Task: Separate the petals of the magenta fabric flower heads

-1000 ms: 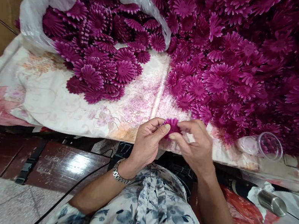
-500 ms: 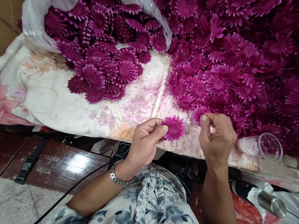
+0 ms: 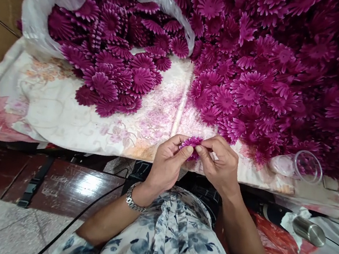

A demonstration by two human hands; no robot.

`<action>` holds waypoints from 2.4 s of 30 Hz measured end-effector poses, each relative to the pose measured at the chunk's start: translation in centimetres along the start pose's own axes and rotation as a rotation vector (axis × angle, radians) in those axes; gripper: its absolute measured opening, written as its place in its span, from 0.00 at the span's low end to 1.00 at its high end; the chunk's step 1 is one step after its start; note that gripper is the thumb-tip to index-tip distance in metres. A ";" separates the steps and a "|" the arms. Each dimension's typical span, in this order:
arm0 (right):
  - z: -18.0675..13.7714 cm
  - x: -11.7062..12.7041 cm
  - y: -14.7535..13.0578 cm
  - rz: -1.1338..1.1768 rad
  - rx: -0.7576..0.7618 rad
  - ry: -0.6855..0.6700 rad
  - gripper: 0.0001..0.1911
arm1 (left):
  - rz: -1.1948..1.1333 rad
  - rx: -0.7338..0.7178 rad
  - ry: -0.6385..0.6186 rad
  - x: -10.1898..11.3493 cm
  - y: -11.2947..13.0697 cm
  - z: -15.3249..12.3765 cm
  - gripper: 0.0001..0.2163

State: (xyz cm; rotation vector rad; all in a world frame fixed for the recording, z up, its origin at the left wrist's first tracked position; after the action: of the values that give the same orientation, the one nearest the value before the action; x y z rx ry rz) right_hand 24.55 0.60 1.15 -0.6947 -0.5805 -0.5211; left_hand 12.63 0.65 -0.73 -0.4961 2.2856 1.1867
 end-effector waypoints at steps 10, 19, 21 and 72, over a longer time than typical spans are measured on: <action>0.4 3.4 2.8 -0.474 0.008 0.131 0.14 | -0.071 -0.032 0.055 0.1 0.8 0.5 0.12; 0.1 -0.7 -0.3 0.024 -0.040 0.009 0.03 | -0.034 -0.028 0.031 0.0 0.4 0.4 0.11; 0.1 -0.5 -0.2 0.016 -0.026 0.012 0.03 | -0.033 -0.046 0.053 0.2 0.4 0.4 0.11; 0.4 -0.1 -0.7 -0.216 0.074 0.000 0.06 | -0.065 -0.056 0.143 0.6 0.9 0.3 0.09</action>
State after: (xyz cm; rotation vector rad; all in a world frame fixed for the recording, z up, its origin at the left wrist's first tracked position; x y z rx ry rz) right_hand 23.90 0.48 1.65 -0.5648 -0.6758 -0.6965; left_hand 11.81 1.34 -0.67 -0.6907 2.3408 1.2218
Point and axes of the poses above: each hand's wrist, its own z-axis towards the middle knuckle, its own x-axis out of the back of the hand, y = z × x, the point moved 2 cm from there along z, towards the middle knuckle, and after that the axes turned 14 degrees about x, right-handed, at the moved point
